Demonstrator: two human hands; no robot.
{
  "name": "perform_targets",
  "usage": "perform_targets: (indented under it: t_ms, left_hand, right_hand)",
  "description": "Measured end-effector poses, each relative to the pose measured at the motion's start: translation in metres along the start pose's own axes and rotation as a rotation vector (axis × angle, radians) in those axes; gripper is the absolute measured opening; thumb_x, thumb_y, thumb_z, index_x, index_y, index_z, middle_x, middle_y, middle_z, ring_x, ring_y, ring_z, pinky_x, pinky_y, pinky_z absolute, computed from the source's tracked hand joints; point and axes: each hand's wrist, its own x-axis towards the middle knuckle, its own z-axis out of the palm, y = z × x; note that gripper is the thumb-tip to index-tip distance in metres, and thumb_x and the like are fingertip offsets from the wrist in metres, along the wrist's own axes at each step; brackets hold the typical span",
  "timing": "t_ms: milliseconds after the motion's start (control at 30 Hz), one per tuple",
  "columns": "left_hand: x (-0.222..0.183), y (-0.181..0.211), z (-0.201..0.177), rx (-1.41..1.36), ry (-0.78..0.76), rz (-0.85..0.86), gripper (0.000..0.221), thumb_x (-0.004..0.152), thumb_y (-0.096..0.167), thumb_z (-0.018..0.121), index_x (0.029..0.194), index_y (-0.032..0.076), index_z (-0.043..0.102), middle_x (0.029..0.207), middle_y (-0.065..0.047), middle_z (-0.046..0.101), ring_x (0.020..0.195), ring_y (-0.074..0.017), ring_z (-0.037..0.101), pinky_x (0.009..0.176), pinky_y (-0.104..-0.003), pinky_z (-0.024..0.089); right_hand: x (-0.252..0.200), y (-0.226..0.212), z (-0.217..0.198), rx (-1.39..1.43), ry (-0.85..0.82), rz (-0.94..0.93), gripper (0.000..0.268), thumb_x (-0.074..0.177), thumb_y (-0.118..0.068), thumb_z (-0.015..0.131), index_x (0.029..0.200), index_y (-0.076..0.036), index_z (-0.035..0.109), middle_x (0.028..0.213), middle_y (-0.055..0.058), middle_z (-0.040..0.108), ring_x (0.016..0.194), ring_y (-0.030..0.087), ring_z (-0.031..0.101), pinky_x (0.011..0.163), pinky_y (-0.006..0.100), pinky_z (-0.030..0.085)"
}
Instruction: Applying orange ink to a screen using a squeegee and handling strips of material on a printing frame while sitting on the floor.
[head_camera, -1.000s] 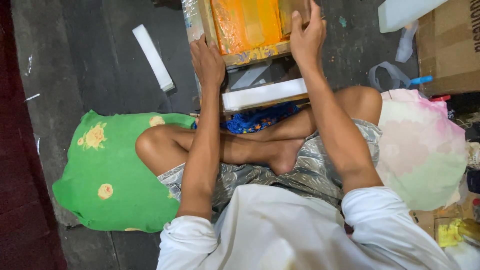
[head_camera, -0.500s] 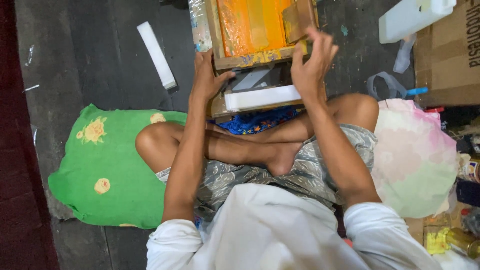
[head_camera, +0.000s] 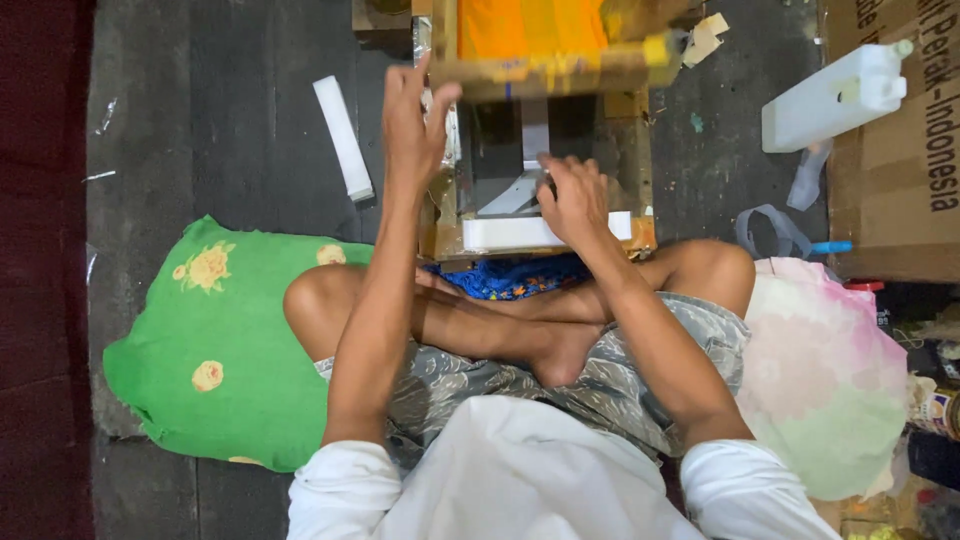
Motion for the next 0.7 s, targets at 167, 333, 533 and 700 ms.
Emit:
perform_targets:
  t_ms: [167,333,533,700]
  left_hand:
    - [0.048,0.022,-0.014,0.046,0.13,0.023,0.057,0.109,0.056,0.05,0.145,0.013,0.055,0.098,-0.005,0.044,0.089,-0.02,0.047,0.076,-0.035,0.042]
    - [0.054,0.012,-0.012,-0.001,0.138,0.106,0.054,0.113,0.058,0.052,0.156,0.025,0.044,0.161,-0.007,0.046,0.152,-0.0353,0.045,0.117,-0.048,0.048]
    - [0.039,0.029,-0.026,0.067,0.058,0.132,0.048,0.111,0.052,0.05,0.138,0.013,0.056,0.112,-0.009,0.056,0.091,-0.0243,0.051,0.08,-0.04,0.044]
    - [0.008,0.01,-0.025,0.154,-0.082,0.105,0.07,0.103,0.07,0.037,0.125,0.01,0.064,0.095,-0.01,0.046,0.087,-0.028,0.046,0.07,-0.04,0.037]
  right_hand:
    - [0.009,-0.004,0.008,-0.185,-0.116,0.082,0.038,0.099,-0.023,0.061,0.136,-0.02,0.069,0.105,0.021,0.062,0.093,0.046,0.058,0.067,0.06,0.051]
    - [0.003,0.007,0.021,-0.251,0.023,0.006,0.015,0.098,-0.026,0.068,0.104,-0.025,0.082,0.106,0.009,0.06,0.087,0.033,0.053,0.068,0.048,0.038]
    - [-0.005,-0.023,-0.05,0.189,0.25,-0.271,0.012,0.094,-0.005,0.057,0.097,0.003,0.066,0.112,0.019,0.07,0.09,0.033,0.065,0.077,0.043,0.052]
    - [-0.01,-0.025,-0.102,0.319,0.386,-0.182,0.018,0.099,0.004,0.054,0.104,-0.006,0.069,0.08,0.009,0.07,0.066,0.02,0.066,0.064,0.033,0.049]
